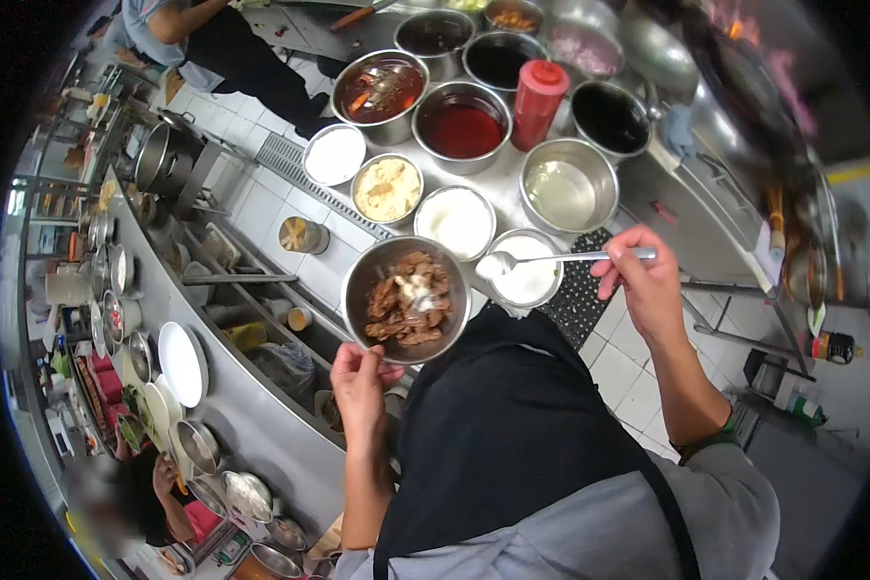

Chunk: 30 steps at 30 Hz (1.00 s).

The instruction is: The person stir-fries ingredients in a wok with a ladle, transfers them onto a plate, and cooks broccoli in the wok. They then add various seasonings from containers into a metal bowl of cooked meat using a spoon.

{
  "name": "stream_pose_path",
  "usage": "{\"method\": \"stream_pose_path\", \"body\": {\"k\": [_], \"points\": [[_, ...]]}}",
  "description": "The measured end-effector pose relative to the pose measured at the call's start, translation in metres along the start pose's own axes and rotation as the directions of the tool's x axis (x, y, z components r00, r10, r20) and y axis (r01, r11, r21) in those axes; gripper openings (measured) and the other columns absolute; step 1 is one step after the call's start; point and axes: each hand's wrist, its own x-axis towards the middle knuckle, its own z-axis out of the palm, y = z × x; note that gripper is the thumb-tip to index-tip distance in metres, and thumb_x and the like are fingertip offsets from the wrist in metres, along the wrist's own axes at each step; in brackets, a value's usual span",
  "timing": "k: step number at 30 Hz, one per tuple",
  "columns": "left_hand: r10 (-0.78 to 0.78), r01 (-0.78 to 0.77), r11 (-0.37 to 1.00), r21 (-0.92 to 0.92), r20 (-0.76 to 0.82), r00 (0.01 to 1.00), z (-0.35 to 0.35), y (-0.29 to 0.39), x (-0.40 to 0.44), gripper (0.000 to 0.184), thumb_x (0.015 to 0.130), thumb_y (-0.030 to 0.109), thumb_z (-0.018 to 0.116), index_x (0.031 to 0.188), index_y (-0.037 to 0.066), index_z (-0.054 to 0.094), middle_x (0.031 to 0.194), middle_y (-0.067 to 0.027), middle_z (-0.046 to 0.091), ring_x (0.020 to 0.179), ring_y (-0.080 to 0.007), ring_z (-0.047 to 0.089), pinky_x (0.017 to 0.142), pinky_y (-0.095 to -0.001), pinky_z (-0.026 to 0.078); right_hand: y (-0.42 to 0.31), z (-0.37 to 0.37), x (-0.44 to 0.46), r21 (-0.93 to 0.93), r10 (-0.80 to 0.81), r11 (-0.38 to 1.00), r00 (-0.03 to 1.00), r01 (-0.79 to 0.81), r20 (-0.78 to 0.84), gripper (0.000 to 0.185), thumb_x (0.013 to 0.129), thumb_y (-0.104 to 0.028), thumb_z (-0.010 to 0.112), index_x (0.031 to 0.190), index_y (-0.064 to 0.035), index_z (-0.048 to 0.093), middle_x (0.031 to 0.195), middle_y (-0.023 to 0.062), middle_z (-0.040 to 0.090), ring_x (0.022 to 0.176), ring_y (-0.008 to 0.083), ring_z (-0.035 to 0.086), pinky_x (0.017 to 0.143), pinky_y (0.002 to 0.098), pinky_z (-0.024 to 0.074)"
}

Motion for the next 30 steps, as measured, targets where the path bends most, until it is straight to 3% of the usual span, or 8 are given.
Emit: {"method": "stream_pose_path", "body": {"k": [4,8,18,22,25,26,27,30], "points": [[-0.023,0.023,1.000,-0.004,0.034,0.999,0.012,0.005,-0.008,0.010,0.094,0.009,0.057,0.087,0.009,0.049,0.074,-0.0013,0.057,0.059,-0.0124,0.061,0.057,-0.0272,0.055,0.014,0.036,0.028,-0.171,-0.165,0.970,0.984,0.174,0.063,0.013,0.095,-0.012,0.058,0.094,0.0006,0.058,0.077,0.0114,0.068,0.058,0.0127,0.062,0.055,0.0233,0.0507],[-0.013,0.013,1.000,0.007,-0.001,1.000,0.010,0.004,-0.019,0.011,0.093,0.009,0.058,0.087,0.008,0.049,0.075,-0.0019,0.058,0.060,-0.0128,0.062,0.057,-0.0273,0.056,0.053,0.055,0.070,-0.351,-0.141,0.915,0.973,0.200,0.185,0.012,0.094,-0.010,0.057,0.095,0.0017,0.058,0.077,0.0099,0.067,0.059,0.0125,0.063,0.054,0.0245,0.0503],[-0.007,-0.017,0.996,-0.083,-0.270,0.963,0.016,-0.020,-0.041,0.011,0.093,0.008,0.059,0.085,0.006,0.051,0.077,-0.0043,0.058,0.059,-0.0137,0.062,0.055,-0.0259,0.056,0.058,0.034,0.110,-0.070,0.122,0.992,0.970,-0.109,0.210,0.011,0.095,-0.013,0.058,0.096,-0.0018,0.057,0.079,0.0108,0.068,0.054,0.0102,0.059,0.050,0.0237,0.0481],[-0.033,-0.011,0.990,-0.137,-0.313,0.949,0.035,-0.027,-0.041,0.011,0.092,0.008,0.059,0.086,0.007,0.050,0.069,0.0001,0.052,0.058,-0.0139,0.063,0.055,-0.0253,0.056,0.013,0.030,0.110,0.014,0.147,0.986,0.910,-0.165,0.389,0.012,0.095,-0.014,0.059,0.097,-0.0021,0.057,0.078,0.0116,0.067,0.053,0.0099,0.058,0.049,0.0231,0.0472],[-0.042,0.002,0.990,-0.139,-0.286,0.957,0.060,-0.020,-0.040,0.010,0.092,0.008,0.058,0.086,0.007,0.050,0.069,0.0003,0.052,0.058,-0.0126,0.062,0.054,-0.0242,0.056,-0.008,0.048,0.110,-0.241,-0.082,0.950,0.906,0.197,0.415,0.012,0.094,-0.013,0.059,0.090,-0.0017,0.059,0.076,0.0123,0.068,0.057,0.0141,0.063,0.053,0.0265,0.0505],[-0.035,-0.013,0.985,-0.171,-0.271,0.962,0.068,-0.018,-0.039,0.010,0.093,0.007,0.057,0.086,0.007,0.050,0.070,-0.0004,0.053,0.058,-0.0121,0.062,0.054,-0.0240,0.055,-0.011,0.053,0.113,-0.325,-0.166,0.888,0.886,0.325,0.432,0.012,0.093,-0.013,0.059,0.089,-0.0016,0.059,0.076,0.0129,0.069,0.058,0.0161,0.065,0.054,0.0282,0.0513],[-0.045,-0.004,0.983,-0.185,-0.261,0.964,0.072,-0.017,-0.039,0.011,0.093,0.007,0.057,0.086,0.007,0.050,0.071,-0.0008,0.054,0.058,-0.0120,0.062,0.054,-0.0239,0.055,-0.001,0.056,0.125,-0.488,-0.191,0.738,0.838,0.466,0.511,0.012,0.090,-0.013,0.060,0.087,-0.0013,0.060,0.074,0.0159,0.068,0.062,0.0261,0.068,0.059,0.0360,0.0528],[-0.053,0.013,0.984,-0.175,-0.222,0.974,0.077,-0.010,-0.035,0.012,0.093,0.007,0.058,0.085,0.006,0.050,0.074,-0.0019,0.055,0.059,-0.0130,0.062,0.055,-0.0255,0.055,0.038,0.071,0.145,-0.555,-0.149,0.617,0.776,0.557,0.612,0.015,0.088,-0.016,0.061,0.088,-0.0015,0.060,0.072,0.0187,0.067,0.067,0.0341,0.067,0.064,0.0428,0.0521]]}}
